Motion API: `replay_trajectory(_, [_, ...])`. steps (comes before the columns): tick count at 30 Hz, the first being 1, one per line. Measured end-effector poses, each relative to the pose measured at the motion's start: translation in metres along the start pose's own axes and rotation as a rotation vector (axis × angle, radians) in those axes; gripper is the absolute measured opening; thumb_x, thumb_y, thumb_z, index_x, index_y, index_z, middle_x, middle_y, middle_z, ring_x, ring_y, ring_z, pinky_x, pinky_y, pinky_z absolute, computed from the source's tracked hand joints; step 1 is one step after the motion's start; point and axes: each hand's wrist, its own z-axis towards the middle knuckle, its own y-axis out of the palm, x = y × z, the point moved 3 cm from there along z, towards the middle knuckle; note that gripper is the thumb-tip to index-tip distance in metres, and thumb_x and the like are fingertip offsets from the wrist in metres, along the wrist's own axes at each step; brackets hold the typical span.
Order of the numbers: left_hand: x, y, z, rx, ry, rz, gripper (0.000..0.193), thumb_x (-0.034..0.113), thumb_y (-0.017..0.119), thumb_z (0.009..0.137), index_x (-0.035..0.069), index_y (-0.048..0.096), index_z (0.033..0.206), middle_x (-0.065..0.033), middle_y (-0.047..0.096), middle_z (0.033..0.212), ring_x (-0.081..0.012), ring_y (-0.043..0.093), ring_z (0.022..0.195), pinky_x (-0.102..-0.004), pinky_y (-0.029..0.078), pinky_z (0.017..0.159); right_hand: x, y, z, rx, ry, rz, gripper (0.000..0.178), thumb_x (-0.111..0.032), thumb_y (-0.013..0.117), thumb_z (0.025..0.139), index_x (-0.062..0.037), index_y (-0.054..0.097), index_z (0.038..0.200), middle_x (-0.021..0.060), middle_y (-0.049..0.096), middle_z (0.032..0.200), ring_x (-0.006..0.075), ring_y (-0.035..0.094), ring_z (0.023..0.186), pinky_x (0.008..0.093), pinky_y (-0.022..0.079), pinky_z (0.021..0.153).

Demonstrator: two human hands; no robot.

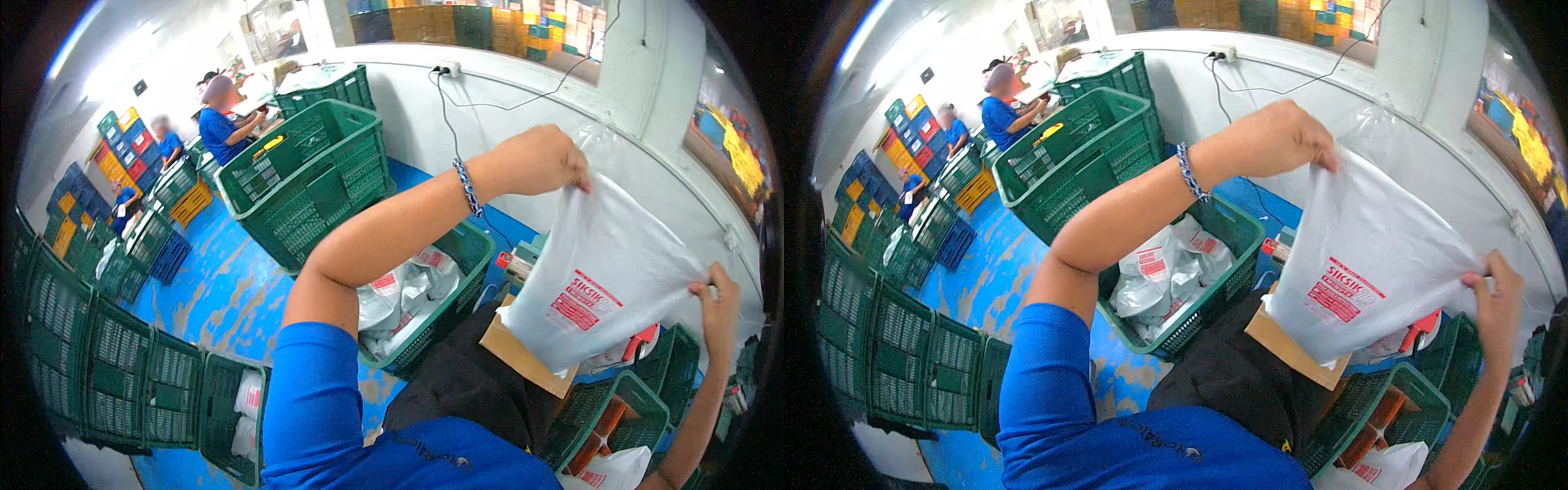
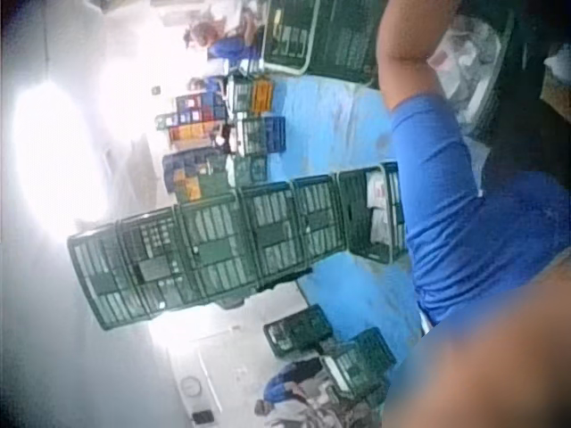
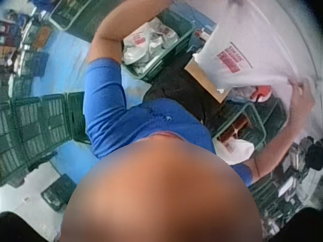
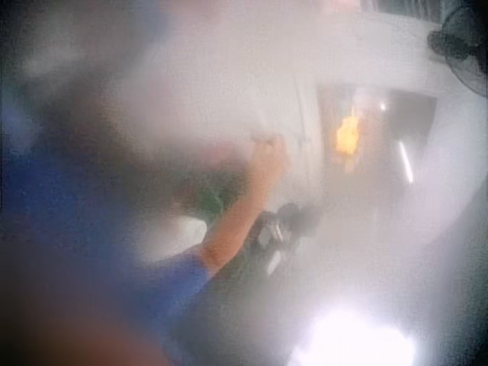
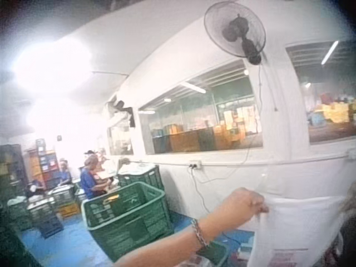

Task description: The person repeatedly picks white plastic bags from a green basket, places them on a heat-sealing machine, and uses a red handheld tool to seal the top. Sealed bags are placed into another green basket. The process is repeated continuously.

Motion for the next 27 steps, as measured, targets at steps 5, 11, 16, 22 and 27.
replay_trajectory(5, [-0.005, 0.032, -0.024, 0.224, -0.346, -0.369, 0.023, 0.003, 0.069, 0.073, 0.006, 0.071, 0.096, -0.0137, 0.069, 0.084, -0.0118, 0.063, 0.075, -0.0248, 0.05, 0.068, 0.029, 0.037, -0.004, -0.011, 0.113, 0.586, 0.013, -0.002, 0.059, 0.077, -0.003, 0.048, 0.084, -0.0025, 0.048, 0.075, 0.0062, 0.045, 0.07, 0.0208, 0.037, 0.065])
replay_trajectory(11, [-0.048, 0.107, -0.037, 0.298, -0.423, -0.629, 0.03, 0.006, 0.073, 0.073, 0.003, 0.068, 0.103, -0.0085, 0.068, 0.083, -0.0098, 0.061, 0.079, -0.0262, 0.05, 0.07, 0.013, 0.107, -0.032, 0.256, 0.191, 0.838, 0.039, 0.006, 0.057, 0.078, -0.0016, 0.049, 0.116, 0.002, 0.057, 0.098, 0.0076, 0.052, 0.083, 0.0206, 0.041, 0.073])
replay_trajectory(16, [-0.073, 0.157, -0.041, 0.052, -0.639, -0.913, 0.023, 0.008, 0.07, 0.079, 0.0, 0.067, 0.101, -0.0059, 0.068, 0.086, -0.0118, 0.062, 0.08, -0.0253, 0.05, 0.074, 0.021, 0.101, -0.029, 0.22, 0.301, 0.86, 0.056, 0.004, 0.058, 0.081, 0.0004, 0.037, 0.132, 0.0103, 0.052, 0.12, 0.012, 0.054, 0.095, 0.0231, 0.043, 0.083])
replay_trajectory(22, [-0.078, 0.193, -0.052, 0.455, -0.61, -1.018, 0.017, 0.011, 0.068, 0.081, 0.0, 0.067, 0.094, -0.002, 0.066, 0.083, -0.0088, 0.06, 0.07, -0.0241, 0.049, 0.065, 0.03, 0.189, -0.071, 0.208, 0.654, 1.19, 0.053, -0.012, 0.059, 0.087, 0.0043, 0.039, 0.134, 0.0081, 0.056, 0.119, 0.0184, 0.053, 0.107, 0.0324, 0.035, 0.099])
replay_trajectory(27, [-0.071, 0.224, -0.099, 0.523, -0.635, -1.161, 0.011, 0.012, 0.067, 0.083, 0.002, 0.069, 0.088, 0.0012, 0.065, 0.081, -0.0052, 0.056, 0.075, -0.0229, 0.045, 0.072, 0.052, 0.218, -0.099, 0.357, 0.646, 1.124, 0.022, -0.013, 0.058, 0.089, 0.004, 0.063, 0.103, 0.0021, 0.062, 0.097, 0.0095, 0.052, 0.089, 0.0259, 0.041, 0.081])
